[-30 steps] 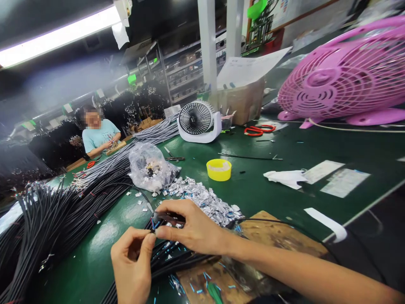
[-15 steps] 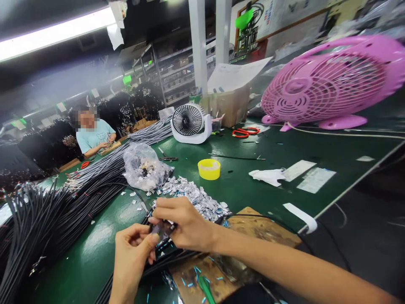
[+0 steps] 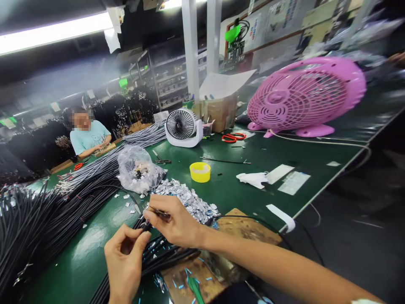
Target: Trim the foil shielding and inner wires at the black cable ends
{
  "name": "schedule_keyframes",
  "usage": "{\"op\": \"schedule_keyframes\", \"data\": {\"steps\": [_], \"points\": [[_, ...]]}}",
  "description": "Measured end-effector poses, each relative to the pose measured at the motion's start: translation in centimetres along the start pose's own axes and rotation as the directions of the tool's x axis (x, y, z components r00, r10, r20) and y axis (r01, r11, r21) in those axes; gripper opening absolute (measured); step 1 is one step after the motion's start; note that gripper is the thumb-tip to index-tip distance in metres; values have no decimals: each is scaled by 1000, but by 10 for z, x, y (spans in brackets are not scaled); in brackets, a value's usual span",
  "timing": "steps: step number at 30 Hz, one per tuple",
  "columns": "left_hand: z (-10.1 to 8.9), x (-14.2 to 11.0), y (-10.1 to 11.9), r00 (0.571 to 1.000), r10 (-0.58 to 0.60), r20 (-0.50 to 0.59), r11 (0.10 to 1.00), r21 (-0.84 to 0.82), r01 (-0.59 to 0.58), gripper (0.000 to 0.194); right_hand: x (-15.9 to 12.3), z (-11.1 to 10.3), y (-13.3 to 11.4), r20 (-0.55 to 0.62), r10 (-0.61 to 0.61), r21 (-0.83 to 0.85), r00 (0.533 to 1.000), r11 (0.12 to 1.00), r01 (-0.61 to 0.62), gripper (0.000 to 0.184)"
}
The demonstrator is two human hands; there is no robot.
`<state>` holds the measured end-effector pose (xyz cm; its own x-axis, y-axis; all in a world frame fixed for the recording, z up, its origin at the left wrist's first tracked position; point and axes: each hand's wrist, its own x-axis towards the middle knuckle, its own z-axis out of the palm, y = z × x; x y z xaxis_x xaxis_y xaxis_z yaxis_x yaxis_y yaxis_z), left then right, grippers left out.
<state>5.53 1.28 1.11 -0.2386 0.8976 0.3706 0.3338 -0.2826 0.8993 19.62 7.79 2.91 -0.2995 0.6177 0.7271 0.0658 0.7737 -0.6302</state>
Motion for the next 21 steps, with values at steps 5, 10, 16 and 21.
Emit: {"op": "schedule_keyframes", "data": {"steps": [5,10,16,21], "points": [[-7,-1,-1,997,-51,49,999,6,51,36,2,-5,0,-139,-42,-76,989,997,31,26],[-5,0,6,997,-37,68,999,24,35,34,-4,2,3,209,-69,105,976,993,48,28],[1,1,9,998,-26,59,1000,15,25,36,-4,2,3,264,286,266,921,896,-355,41],[-1,-2,3,994,-78,74,997,-15,79,38,5,-6,5,-139,372,211,918,917,-339,41]]}}
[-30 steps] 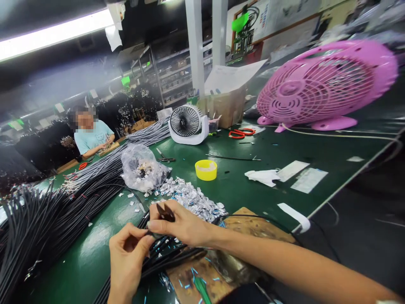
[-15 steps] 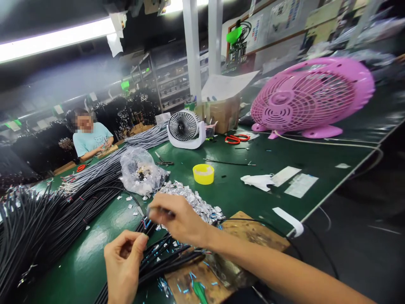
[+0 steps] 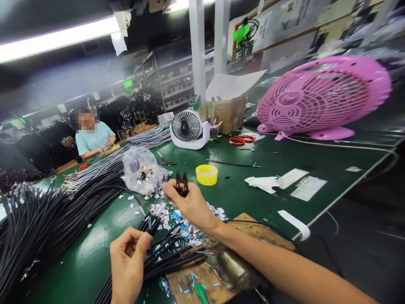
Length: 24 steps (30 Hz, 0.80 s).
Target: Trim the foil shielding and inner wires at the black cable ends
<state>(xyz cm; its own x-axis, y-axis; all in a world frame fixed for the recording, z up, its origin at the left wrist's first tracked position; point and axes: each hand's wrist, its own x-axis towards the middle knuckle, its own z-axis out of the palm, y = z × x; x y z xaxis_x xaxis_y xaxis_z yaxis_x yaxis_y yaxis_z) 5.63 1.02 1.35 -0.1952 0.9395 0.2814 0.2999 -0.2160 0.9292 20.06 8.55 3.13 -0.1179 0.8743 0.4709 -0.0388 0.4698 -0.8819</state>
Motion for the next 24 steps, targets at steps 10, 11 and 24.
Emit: {"op": "schedule_keyframes", "data": {"steps": [10,11,24], "points": [[-5,1,-4,1000,-9,-30,999,-37,8,40,-11,4,0,295,-213,-86,931,965,248,18],[-5,1,-3,999,-10,-33,999,-38,9,40,-11,4,1,301,-238,-88,923,957,275,16],[1,1,-5,998,-64,8,996,-62,65,48,-16,5,13,157,-576,-105,802,798,593,10]]}}
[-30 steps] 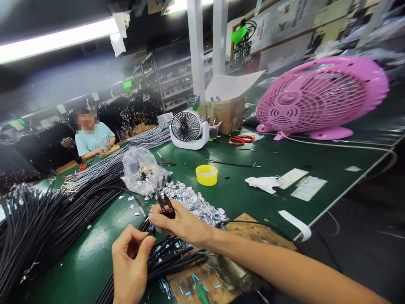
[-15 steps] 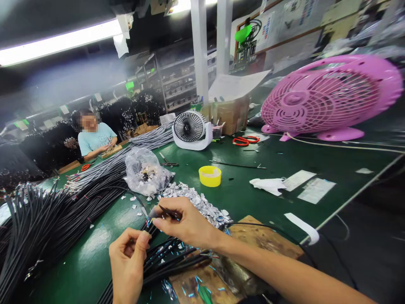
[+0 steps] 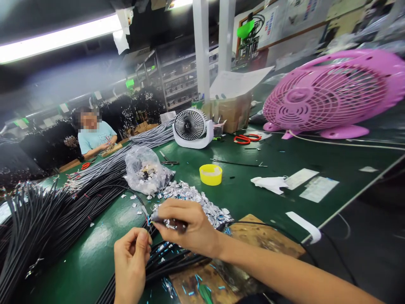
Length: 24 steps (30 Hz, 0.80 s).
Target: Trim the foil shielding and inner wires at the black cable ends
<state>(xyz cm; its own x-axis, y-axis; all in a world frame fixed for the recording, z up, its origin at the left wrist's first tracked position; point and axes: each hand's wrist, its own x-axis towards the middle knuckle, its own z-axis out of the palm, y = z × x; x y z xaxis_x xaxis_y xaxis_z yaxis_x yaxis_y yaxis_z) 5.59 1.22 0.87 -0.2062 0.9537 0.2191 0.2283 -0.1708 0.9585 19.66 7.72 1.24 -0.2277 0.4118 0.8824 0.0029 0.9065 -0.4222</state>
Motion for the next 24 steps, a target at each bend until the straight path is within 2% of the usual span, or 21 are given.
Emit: {"op": "schedule_keyframes", "data": {"steps": [3,4,6,9,11,14,16,18,20,21,22,24], "points": [[0,1,0,1000,5,-19,1000,6,-5,49,-3,0,2,101,-123,-23,987,992,126,15],[0,1,0,1000,11,-29,1000,13,-10,48,-4,0,1,133,-129,-10,983,991,132,16],[-2,1,1,998,28,-51,999,32,-27,46,-3,0,-2,126,-94,13,988,996,93,15],[-3,1,3,993,75,-92,995,72,-69,40,1,0,-8,-22,95,31,995,995,-95,10],[-4,1,5,985,119,-121,989,101,-108,35,5,-1,-11,-56,264,93,963,962,-259,11],[-4,0,8,973,180,-146,978,136,-160,30,11,-1,-11,95,430,192,898,877,-440,16],[-4,-1,9,965,212,-152,969,160,-188,28,12,-2,-9,212,481,245,851,816,-523,25],[-3,-3,9,958,243,-152,959,188,-213,27,12,-2,-7,267,503,308,822,764,-567,27],[-3,-3,9,950,275,-149,945,222,-239,25,9,-2,-6,243,494,321,835,771,-550,24],[-2,-3,9,946,291,-144,939,234,-253,24,8,-2,-6,190,469,286,862,814,-506,22],[-1,-3,10,938,316,-142,927,256,-274,23,6,-2,-6,123,417,224,901,872,-434,20],[0,-2,11,898,420,-130,866,353,-353,23,1,-2,-7,2,216,60,976,975,-216,15]]}}
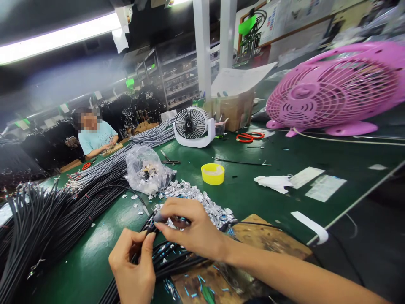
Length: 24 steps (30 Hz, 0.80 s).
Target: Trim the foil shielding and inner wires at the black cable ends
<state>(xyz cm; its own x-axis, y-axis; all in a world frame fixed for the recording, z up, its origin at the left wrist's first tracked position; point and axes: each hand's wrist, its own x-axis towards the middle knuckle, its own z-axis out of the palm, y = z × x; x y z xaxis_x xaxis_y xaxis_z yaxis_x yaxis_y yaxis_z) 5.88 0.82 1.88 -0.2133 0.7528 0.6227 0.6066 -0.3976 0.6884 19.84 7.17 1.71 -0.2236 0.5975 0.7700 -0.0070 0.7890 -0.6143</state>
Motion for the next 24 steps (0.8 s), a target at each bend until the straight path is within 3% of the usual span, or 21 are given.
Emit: {"op": "schedule_keyframes", "data": {"steps": [3,6,8,12,16,21,24], "points": [[1,3,2,977,208,-42,960,199,-196,26,-5,0,1,41,-319,-116,947,940,322,12],[0,5,1,970,238,-54,939,267,-216,27,-7,1,2,161,-395,-92,905,907,412,14],[-1,5,-2,980,192,-57,955,240,-173,29,-6,2,2,125,-338,-94,933,932,350,14],[-3,3,-5,985,162,-67,967,209,-145,31,-1,2,-1,-30,-102,-122,994,988,98,17],[-2,4,-4,950,305,-74,920,281,-273,29,3,1,-3,52,77,-94,996,993,-71,27],[0,5,0,894,445,-48,846,350,-403,25,3,1,-4,99,123,-47,987,992,-119,26],[0,5,1,890,455,-38,837,358,-413,26,3,1,-4,86,112,-50,990,993,-108,24]]}}
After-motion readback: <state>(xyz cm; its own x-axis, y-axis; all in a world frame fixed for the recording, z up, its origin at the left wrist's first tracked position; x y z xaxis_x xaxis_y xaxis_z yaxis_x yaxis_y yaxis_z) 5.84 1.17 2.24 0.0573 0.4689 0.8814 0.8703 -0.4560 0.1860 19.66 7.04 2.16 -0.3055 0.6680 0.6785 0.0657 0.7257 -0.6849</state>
